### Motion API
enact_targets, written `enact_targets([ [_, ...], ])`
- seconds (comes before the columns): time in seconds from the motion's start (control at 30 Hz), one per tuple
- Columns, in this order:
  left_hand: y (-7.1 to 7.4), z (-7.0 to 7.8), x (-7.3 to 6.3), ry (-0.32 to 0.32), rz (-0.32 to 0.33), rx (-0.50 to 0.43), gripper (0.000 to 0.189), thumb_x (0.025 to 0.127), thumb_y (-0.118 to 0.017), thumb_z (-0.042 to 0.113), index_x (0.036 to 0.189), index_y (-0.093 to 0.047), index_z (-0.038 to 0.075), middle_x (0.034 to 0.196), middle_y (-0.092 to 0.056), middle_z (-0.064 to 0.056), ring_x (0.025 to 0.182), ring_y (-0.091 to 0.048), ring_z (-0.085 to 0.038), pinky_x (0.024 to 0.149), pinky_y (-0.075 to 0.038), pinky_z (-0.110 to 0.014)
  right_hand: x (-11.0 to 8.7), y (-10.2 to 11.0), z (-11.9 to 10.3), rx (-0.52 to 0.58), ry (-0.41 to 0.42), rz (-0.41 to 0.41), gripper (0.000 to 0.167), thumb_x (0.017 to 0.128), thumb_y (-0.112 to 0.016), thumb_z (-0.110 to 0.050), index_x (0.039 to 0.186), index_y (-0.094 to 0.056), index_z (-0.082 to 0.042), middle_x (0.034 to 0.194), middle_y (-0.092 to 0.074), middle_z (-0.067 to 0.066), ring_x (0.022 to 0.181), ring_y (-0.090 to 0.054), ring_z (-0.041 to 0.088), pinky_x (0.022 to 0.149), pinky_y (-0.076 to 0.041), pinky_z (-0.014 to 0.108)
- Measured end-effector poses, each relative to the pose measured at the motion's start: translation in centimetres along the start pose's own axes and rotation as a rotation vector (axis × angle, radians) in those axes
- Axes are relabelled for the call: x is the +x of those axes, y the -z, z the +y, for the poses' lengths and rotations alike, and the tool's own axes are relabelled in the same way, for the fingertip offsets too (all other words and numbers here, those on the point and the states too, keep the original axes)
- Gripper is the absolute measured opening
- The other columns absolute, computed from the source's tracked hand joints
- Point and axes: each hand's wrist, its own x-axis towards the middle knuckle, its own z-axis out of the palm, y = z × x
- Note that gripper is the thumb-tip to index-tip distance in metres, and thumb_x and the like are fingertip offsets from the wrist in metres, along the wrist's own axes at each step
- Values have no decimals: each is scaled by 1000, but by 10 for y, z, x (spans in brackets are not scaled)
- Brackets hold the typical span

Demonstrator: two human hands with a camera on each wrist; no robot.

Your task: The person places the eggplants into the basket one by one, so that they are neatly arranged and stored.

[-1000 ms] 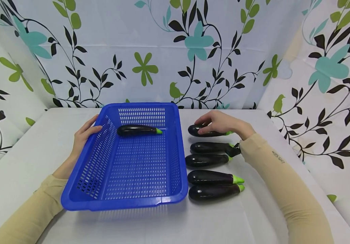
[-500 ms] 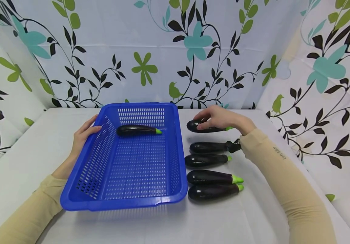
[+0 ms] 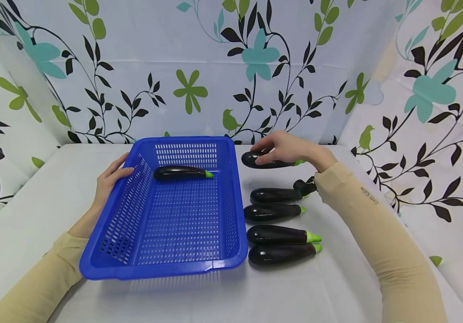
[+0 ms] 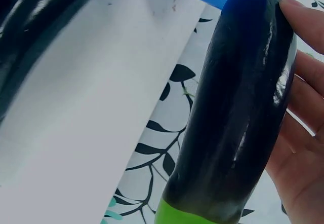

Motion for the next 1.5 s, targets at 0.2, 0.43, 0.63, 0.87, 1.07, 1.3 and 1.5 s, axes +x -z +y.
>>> enact_targets([
  [0.2,1,0,0,-1,-4,-7,59,100,-59,21,155,-37,21,156,-42,-13,118,-58,-12,88,-55,-19,7,5,-8,-3,36,2,39,93,-72,-18,128,-66,-2,111,-73,12,101,-67,23,90,-54,41],
  [0.43,1,0,0,4,1,8,59,100,-59,22,155,-37,22,154,-43,-13,118,-58,-13,88,-55,-20,12,8,-19,-38,14,20,40,93,-72,-21,129,-67,-5,112,-73,10,101,-66,22,90,-51,42],
  [0.63,1,1,0,11,1,22,58,101,-58,22,156,-36,22,156,-40,-15,118,-58,-14,87,-55,-19,16,8,-28,-43,20,12,40,93,-71,-22,130,-66,-7,115,-72,9,105,-65,23,93,-50,45],
  [0.87,1,1,0,19,1,17,58,102,-56,22,156,-36,22,155,-42,-13,117,-59,-12,87,-55,-19,25,8,-39,-58,49,-2,40,93,-71,-23,130,-67,-10,112,-72,5,99,-65,19,92,-50,42],
  [1.07,2,0,-1,5,-2,2,59,101,-58,21,156,-36,21,148,-49,-8,115,-60,-11,87,-55,-20,35,7,-50,-40,87,-28,38,94,-70,-22,130,-67,-10,115,-73,6,105,-67,20,98,-50,44],
  [1.3,2,0,-1,4,3,-2,58,101,-58,20,155,-37,20,146,-51,-7,114,-61,-10,87,-55,-19,44,3,-62,-39,85,-43,38,94,-70,-24,129,-68,-12,118,-71,5,107,-65,20,100,-49,44],
  [1.5,1,0,0,5,4,-7,58,101,-58,19,155,-37,20,150,-48,-9,115,-61,-11,88,-55,-20,52,-1,-72,-10,108,-67,38,94,-70,-23,130,-66,-10,121,-70,6,112,-65,21,103,-48,43],
])
